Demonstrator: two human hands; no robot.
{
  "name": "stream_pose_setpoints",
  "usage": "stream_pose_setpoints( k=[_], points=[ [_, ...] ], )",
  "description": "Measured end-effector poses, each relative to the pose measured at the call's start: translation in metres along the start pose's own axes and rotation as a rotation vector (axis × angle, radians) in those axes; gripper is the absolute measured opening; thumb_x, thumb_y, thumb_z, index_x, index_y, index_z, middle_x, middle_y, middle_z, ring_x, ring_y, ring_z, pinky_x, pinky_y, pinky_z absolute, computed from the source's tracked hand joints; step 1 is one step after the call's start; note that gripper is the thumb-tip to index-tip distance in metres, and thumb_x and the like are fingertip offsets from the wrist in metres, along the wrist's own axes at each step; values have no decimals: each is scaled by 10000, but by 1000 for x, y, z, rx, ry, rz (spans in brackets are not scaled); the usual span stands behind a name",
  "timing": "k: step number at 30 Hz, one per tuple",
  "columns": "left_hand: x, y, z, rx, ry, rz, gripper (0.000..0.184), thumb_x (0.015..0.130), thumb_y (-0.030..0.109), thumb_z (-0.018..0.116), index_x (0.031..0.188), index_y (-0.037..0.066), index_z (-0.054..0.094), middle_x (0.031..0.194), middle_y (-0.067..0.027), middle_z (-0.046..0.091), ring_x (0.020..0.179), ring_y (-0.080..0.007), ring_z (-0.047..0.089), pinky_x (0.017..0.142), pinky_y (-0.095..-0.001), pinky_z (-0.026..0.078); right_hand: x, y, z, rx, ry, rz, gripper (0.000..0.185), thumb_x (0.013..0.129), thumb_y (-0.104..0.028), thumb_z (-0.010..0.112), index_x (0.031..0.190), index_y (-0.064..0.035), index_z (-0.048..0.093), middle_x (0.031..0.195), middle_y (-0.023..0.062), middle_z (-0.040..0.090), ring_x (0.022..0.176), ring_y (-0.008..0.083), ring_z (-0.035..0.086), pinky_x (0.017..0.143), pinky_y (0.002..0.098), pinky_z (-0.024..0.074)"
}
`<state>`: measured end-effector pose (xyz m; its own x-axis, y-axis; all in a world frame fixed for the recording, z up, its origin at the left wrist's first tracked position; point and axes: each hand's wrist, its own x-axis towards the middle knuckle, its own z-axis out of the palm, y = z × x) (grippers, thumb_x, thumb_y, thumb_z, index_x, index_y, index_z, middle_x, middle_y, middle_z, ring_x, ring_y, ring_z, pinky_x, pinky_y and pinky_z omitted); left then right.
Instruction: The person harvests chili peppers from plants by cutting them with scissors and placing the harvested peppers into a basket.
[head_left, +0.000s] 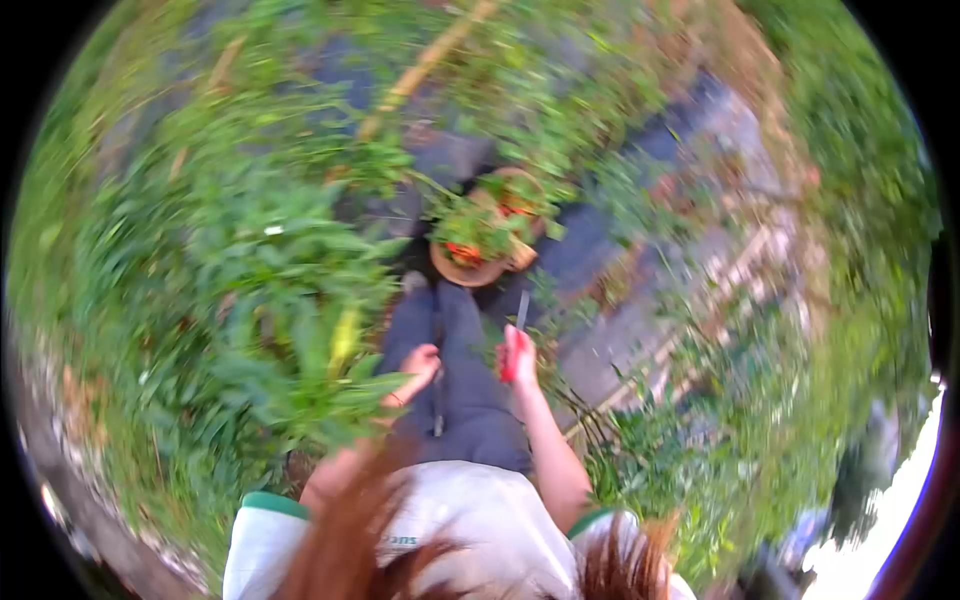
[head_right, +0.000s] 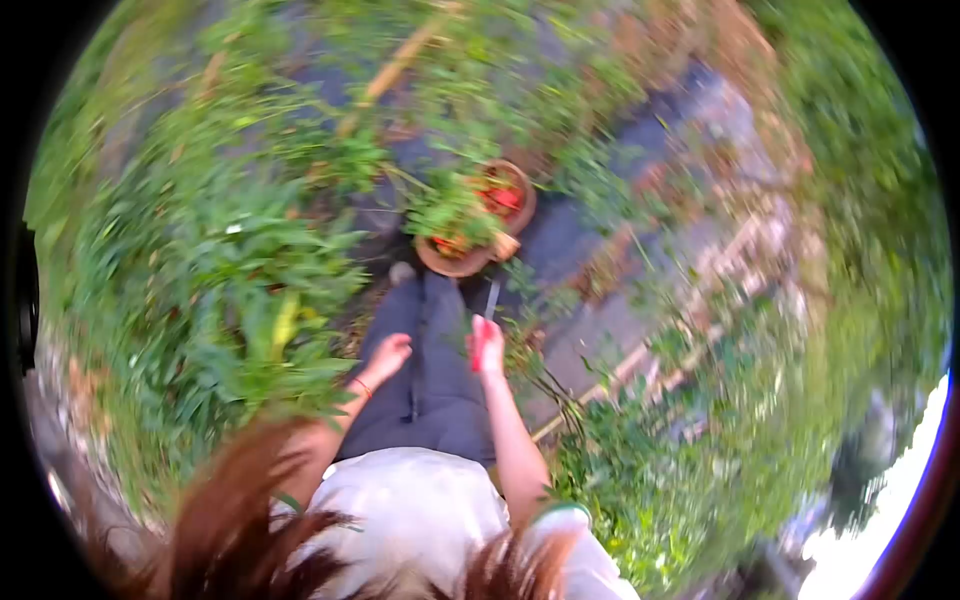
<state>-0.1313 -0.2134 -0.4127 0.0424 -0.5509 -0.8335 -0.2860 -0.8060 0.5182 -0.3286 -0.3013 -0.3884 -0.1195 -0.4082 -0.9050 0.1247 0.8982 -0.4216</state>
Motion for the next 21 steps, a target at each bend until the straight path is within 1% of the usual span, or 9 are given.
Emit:
stream_pose_setpoints(
  k=[2,3,5,7,9,13,15,17,21],
  points=[
    [-44,-10,-12,-27,-5,81,296,773,147,529,1038,17,520,946,-109,585,892,-231,548,797,-339,430,1,-2,0,115,20,83,243,792,-360,571,879,-145,499,544,13,509,407,104,437,361,222,334],
    [-69,-17,-17,-73,-2,158,288,797,184,501,1033,21,514,948,-116,583,884,-242,547,779,-353,431,-4,-16,7,-9,21,38,227,801,-345,561,899,-153,491,569,15,508,421,97,428,364,216,329],
    [-111,46,-53,233,-293,43,346,832,256,462,1071,7,481,1051,-164,535,928,-291,528,798,-369,418,-11,-45,22,32,-14,-53,241,807,-334,554,893,-123,475,576,12,476,418,82,405,342,206,310],
    [-154,86,-77,102,-218,152,391,832,274,463,1101,-9,465,1084,-186,500,973,-308,507,840,-351,409,-23,-74,37,19,-51,-174,238,831,-317,516,936,-109,470,586,3,473,435,69,409,351,192,307],
    [-196,103,-98,0,-79,422,388,835,268,468,1110,-5,466,1057,-176,518,963,-306,515,824,-360,415,-50,-137,79,49,-132,-349,269,868,-276,443,1062,-89,451,616,-1,480,450,64,406,362,188,311],
    [-288,150,-181,-407,-306,619,347,836,174,486,1140,9,459,1090,-130,518,958,-243,528,815,-301,421,-122,-211,131,57,-312,-612,315,879,-276,408,1104,-57,425,675,36,488,440,101,402,356,209,315],
    [-326,166,-210,-443,-69,814,285,821,110,501,1087,7,508,1023,-109,553,914,-213,546,789,-290,431,-146,-230,142,-77,-444,-907,368,885,-295,400,1129,-18,404,681,55,489,448,108,404,373,220,333],
    [-352,159,-233,-583,184,837,215,791,75,533,993,8,563,932,-87,587,862,-203,564,752,-309,445,-178,-244,156,-186,-509,-1036,415,887,-315,396,1141,13,386,693,74,495,462,112,409,392,222,350],
    [-341,149,-275,36,985,739,172,698,94,622,858,34,601,886,-84,604,829,-233,569,733,-332,449,-231,-230,178,-298,-723,-1063,456,875,-356,399,1122,28,390,700,80,503,489,113,422,405,224,359]
  ],
)
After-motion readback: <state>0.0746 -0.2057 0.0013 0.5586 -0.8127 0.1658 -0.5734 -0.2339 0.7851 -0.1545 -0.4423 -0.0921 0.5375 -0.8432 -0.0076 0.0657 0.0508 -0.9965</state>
